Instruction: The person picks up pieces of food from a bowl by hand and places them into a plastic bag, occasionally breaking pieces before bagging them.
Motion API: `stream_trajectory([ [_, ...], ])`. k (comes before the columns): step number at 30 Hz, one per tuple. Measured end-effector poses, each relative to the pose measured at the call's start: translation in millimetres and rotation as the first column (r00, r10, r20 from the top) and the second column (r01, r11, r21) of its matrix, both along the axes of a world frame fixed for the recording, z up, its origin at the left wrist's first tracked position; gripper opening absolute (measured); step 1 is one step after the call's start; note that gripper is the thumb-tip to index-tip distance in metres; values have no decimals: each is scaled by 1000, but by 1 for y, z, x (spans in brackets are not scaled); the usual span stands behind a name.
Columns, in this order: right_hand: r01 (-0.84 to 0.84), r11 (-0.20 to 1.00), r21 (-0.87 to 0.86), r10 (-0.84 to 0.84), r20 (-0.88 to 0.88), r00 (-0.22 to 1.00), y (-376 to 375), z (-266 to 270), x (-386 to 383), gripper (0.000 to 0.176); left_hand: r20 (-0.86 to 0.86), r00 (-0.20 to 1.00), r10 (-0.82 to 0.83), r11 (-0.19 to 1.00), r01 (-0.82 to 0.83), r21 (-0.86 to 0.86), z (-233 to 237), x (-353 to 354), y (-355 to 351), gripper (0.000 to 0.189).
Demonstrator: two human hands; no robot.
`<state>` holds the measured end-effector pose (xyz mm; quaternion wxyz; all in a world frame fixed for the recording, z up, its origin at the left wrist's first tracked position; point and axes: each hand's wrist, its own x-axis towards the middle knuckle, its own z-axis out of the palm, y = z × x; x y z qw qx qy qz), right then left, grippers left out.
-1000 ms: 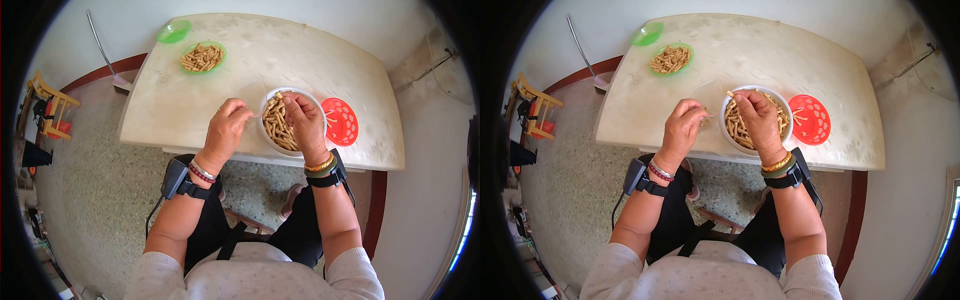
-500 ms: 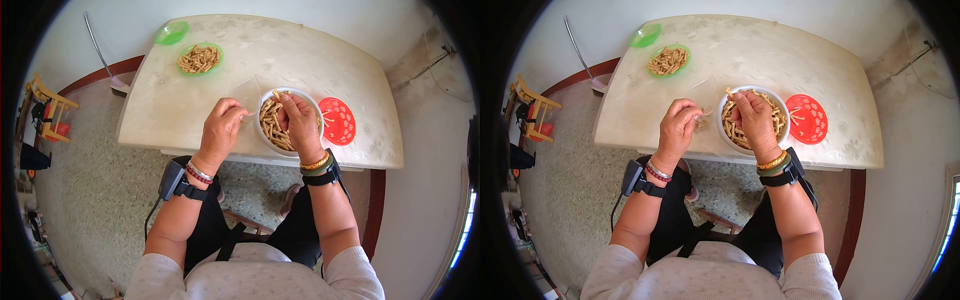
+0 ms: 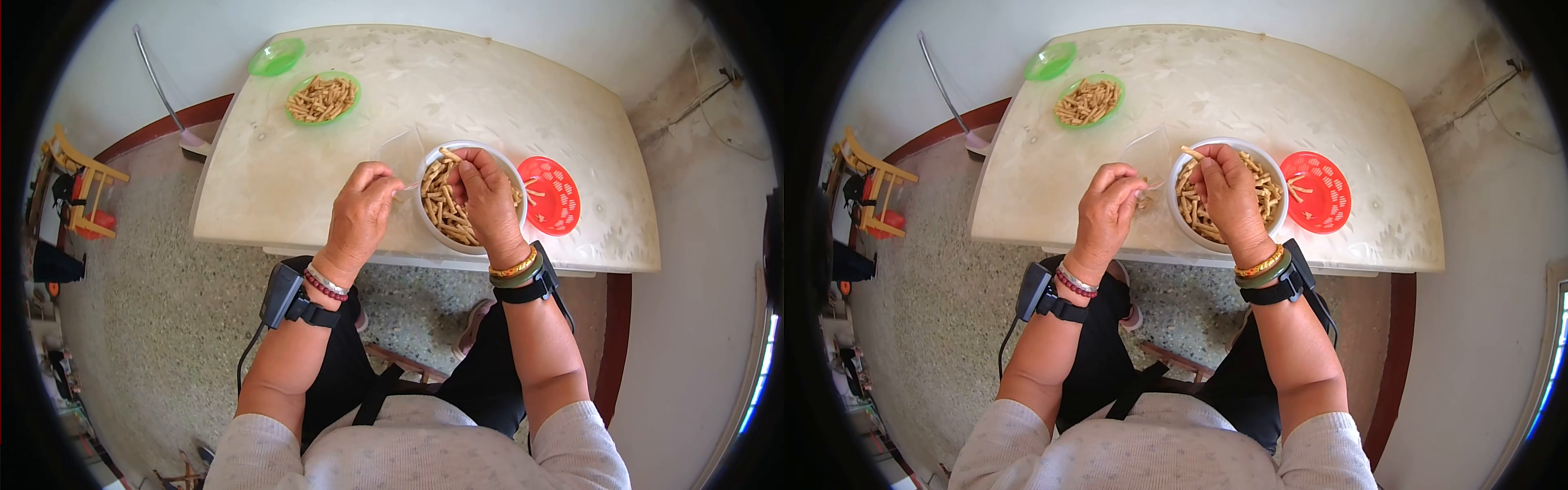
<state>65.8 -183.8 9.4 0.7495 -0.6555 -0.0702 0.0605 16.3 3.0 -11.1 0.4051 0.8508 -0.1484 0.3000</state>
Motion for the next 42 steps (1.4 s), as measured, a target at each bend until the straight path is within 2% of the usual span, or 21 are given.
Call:
stream_trajectory([
  [2,6,1000,-1,-6,19,1000,-6,1,3,14,9,1000,3,1000,-3,-10,0,0,0,16],
  [4,81,986,146,-79,-21,997,-23,5,9,15,20,1000,-10,1000,10,-26,0,0,0,15],
  [6,183,983,3,-183,94,979,-53,13,18,19,22,1000,17,1000,-18,5,1,0,2,14],
  [10,486,850,-204,-412,317,854,-123,12,36,12,24,999,31,999,-32,37,-1,1,5,13],
  [12,555,789,-262,-474,315,822,-146,7,41,11,10,1000,28,999,-28,29,1,0,4,12],
  [14,584,624,-520,-480,335,811,-159,3,40,15,-2,1000,26,1000,-25,16,2,0,3,12],
  [16,597,603,-529,-500,332,800,-157,6,37,16,-1,1000,23,1000,-23,18,3,0,2,12],
  [17,581,692,-429,-497,301,814,-155,7,37,16,5,1000,27,999,-27,20,3,1,2,13],
  [18,553,769,-321,-485,271,831,-150,11,36,16,4,999,31,999,-32,19,3,1,1,13],
  [19,547,773,-323,-478,270,836,-143,13,34,16,13,1000,18,1000,-18,12,3,1,0,13],
  [21,321,924,-207,-292,159,943,-124,14,26,17,14,1000,9,1000,-9,9,2,0,-1,13],
  [22,199,956,-217,-176,120,977,-114,12,22,17,13,1000,6,1000,-7,13,2,0,-2,13],
  [24,119,832,-542,34,265,964,-95,-3,23,16,11,1000,1,1000,-2,22,2,0,-4,13],
  [26,205,562,-801,164,351,922,-84,-3,15,14,9,1000,13,999,-13,41,1,1,-2,13],
  [28,153,559,-815,186,303,935,-82,-6,14,12,15,1000,11,999,-12,43,0,1,-1,13],
  [31,173,559,-811,262,371,891,-79,-10,12,9,28,1000,14,999,-15,35,0,2,-1,13],
  [34,226,495,-839,258,390,884,-67,-23,8,9,22,1000,0,1000,0,12,0,2,-3,14],
  [37,350,288,-891,205,415,887,-48,-23,6,14,10,1000,-8,1000,8,0,1,2,-4,13],
  [38,350,289,-891,208,415,886,-43,-23,6,14,4,1000,-7,1000,7,4,2,2,-4,13],
  [40,319,207,-925,221,362,906,-35,-25,9,15,-5,1000,-3,1000,3,1,1,1,-3,12],
  [42,299,263,-917,233,361,903,-34,-32,14,14,-15,1000,3,1000,-3,3,2,0,-2,11],
])
